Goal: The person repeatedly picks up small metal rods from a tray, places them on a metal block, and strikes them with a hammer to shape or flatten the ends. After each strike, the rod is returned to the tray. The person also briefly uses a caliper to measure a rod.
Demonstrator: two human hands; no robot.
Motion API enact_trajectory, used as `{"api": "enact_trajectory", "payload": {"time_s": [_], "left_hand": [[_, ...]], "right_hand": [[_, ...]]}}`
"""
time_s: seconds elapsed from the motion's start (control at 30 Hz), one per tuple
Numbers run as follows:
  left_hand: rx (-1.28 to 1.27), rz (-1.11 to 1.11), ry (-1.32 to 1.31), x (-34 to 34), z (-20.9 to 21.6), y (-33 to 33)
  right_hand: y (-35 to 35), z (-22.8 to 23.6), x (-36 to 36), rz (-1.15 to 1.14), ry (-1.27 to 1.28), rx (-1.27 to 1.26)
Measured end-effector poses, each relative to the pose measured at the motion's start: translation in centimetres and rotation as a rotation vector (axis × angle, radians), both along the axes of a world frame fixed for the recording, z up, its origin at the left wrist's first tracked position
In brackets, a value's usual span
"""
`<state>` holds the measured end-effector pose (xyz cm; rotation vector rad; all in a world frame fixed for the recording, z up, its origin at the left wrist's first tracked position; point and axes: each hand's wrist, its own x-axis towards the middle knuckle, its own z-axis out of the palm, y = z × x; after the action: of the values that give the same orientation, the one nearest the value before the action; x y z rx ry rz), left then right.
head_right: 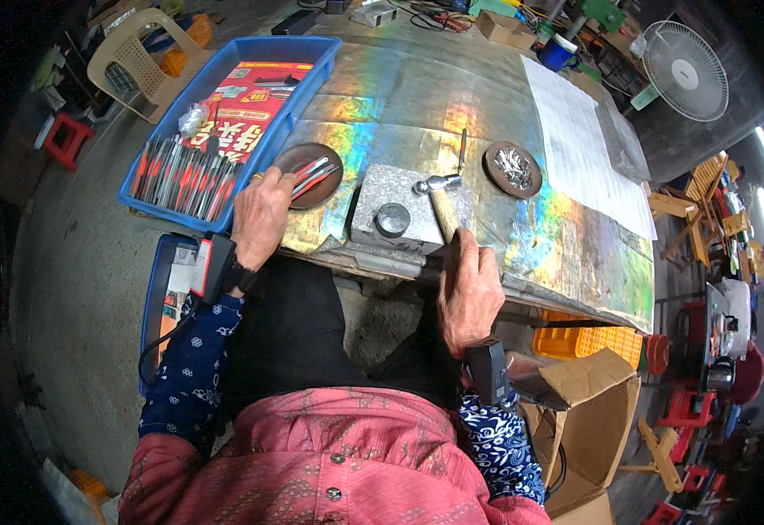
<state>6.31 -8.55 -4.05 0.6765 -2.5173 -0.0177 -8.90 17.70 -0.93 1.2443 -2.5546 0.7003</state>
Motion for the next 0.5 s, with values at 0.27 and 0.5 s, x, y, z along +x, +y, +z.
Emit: {"api": "enact_trajectory", "payload": {"time_s": [0.27,0.5], "left_hand": [[-0.148,0.061,-0.084,-1.1,-1.1,-0.4],[-0.055,0.02,0.139,2.3,1.9,0.3]], "right_hand": [[-0.3,0.3,0.5,0.01,-0.053,-0.02],[-0.3,0.5,0.6,0.019,-0.046,-0.032]]}}
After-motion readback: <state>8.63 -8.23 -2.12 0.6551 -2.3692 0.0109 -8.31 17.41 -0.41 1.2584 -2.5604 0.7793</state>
